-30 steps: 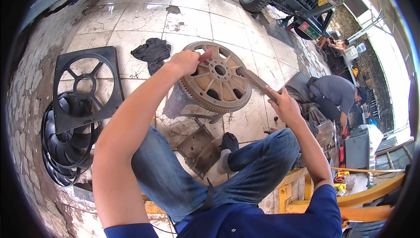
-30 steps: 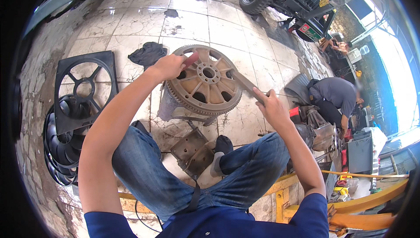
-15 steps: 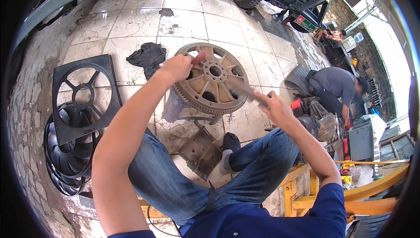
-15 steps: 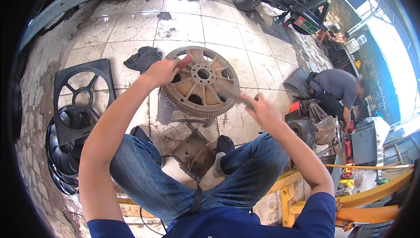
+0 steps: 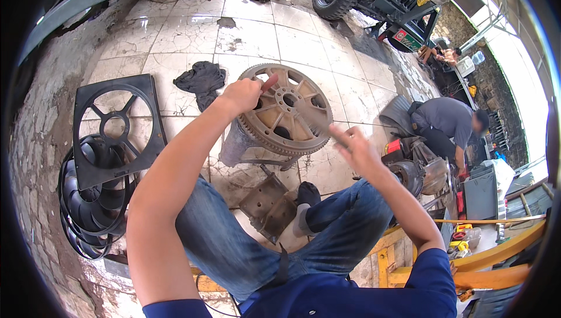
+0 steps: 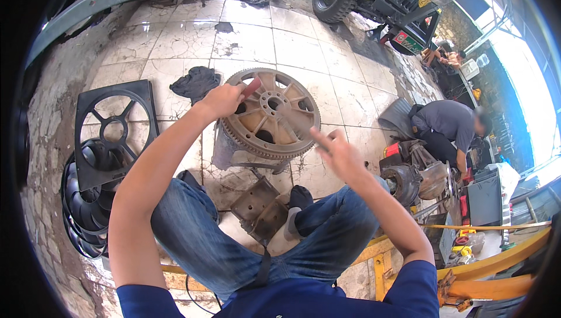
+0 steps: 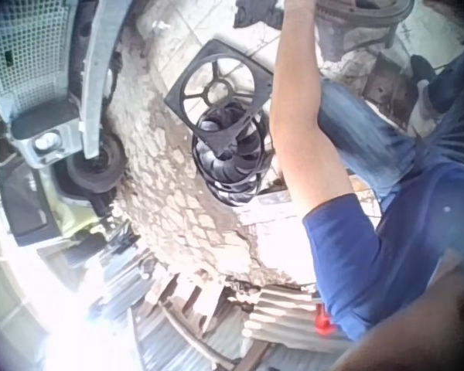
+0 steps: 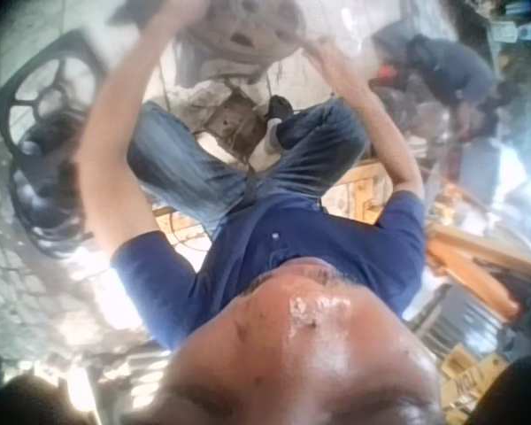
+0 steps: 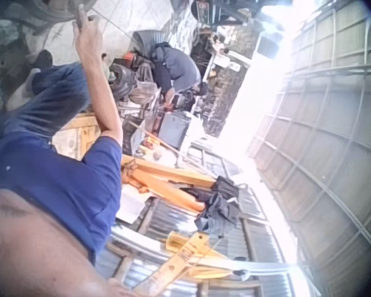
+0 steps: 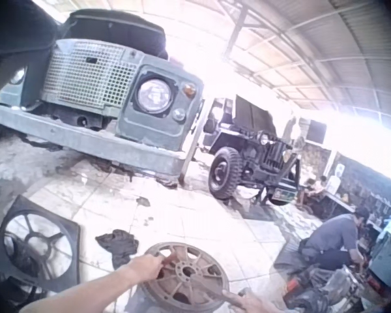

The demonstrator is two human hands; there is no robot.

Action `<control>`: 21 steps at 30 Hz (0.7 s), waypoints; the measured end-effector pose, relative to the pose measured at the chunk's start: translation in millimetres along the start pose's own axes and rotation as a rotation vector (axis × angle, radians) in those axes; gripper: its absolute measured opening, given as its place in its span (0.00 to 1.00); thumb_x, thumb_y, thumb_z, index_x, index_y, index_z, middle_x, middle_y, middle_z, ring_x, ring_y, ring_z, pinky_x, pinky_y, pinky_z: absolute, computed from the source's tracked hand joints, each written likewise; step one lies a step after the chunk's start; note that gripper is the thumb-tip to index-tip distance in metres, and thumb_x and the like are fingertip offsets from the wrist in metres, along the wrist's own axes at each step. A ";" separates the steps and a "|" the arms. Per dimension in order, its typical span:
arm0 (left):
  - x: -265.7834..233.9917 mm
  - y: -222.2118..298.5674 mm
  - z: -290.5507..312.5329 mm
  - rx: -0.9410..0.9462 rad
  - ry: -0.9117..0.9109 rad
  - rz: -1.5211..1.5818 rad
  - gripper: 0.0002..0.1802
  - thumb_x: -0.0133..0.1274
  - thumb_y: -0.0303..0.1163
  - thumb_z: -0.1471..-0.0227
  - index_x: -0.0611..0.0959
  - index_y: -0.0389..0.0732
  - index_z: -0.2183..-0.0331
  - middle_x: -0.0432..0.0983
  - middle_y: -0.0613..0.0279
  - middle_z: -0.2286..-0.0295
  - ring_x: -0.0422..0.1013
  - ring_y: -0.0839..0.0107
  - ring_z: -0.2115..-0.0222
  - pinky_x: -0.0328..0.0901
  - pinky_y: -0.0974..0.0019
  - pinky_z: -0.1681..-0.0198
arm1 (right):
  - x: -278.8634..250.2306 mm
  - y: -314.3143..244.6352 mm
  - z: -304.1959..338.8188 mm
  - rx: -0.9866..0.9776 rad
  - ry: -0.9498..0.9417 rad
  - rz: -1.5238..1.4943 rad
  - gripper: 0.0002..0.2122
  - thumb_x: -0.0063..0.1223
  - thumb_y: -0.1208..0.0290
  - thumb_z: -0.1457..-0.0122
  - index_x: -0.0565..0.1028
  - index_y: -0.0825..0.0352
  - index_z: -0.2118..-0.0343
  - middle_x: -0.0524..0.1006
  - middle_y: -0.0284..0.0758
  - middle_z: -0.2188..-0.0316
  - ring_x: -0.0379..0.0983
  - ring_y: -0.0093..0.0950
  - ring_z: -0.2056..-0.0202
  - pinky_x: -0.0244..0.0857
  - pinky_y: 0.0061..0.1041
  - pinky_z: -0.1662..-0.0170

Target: The person sits on the floor and scrubs a large metal flywheel with a sanding pad, focusing on the central hub and spokes. They briefly use a hammer to tap the flywheel before resuming scrubbing with the pad.

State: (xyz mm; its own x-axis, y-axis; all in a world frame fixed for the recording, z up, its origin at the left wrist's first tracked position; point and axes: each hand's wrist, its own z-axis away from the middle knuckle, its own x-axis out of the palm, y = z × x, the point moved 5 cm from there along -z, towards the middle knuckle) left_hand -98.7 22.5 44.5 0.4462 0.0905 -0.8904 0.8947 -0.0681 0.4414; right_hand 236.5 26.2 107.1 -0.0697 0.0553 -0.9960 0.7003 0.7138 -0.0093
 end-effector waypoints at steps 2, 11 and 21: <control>-0.5 -5.5 0.1 0.025 0.024 -0.008 0.15 0.47 0.34 0.39 0.77 0.35 0.55 0.80 0.40 0.67 0.77 0.44 0.63 0.70 0.47 0.58 | 8.0 -12.2 0.2 -0.035 -0.074 0.078 0.26 0.54 0.65 0.38 0.65 0.41 0.37 0.72 0.45 0.62 0.76 0.46 0.68 0.72 0.43 0.64; 6.7 -2.8 -4.1 0.054 0.024 0.004 0.15 0.47 0.34 0.39 0.75 0.36 0.54 0.80 0.39 0.67 0.76 0.42 0.63 0.70 0.45 0.59 | 33.3 6.1 7.6 0.048 0.028 -0.020 0.25 0.54 0.63 0.37 0.65 0.43 0.36 0.71 0.47 0.62 0.76 0.48 0.69 0.72 0.44 0.63; 3.4 2.1 -1.5 0.019 0.029 0.029 0.16 0.45 0.34 0.38 0.76 0.36 0.53 0.80 0.39 0.67 0.76 0.42 0.63 0.70 0.46 0.58 | 17.5 16.0 -3.2 0.231 0.008 0.037 0.25 0.53 0.62 0.37 0.65 0.45 0.36 0.72 0.48 0.62 0.77 0.48 0.66 0.71 0.44 0.63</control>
State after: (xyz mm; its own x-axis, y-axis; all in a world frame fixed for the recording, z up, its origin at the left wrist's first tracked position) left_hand -95.2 24.1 42.6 0.4723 0.1171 -0.8736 0.8811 -0.0904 0.4642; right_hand 244.3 40.8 89.8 -0.0457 0.0852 -0.9953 0.8464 0.5325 0.0067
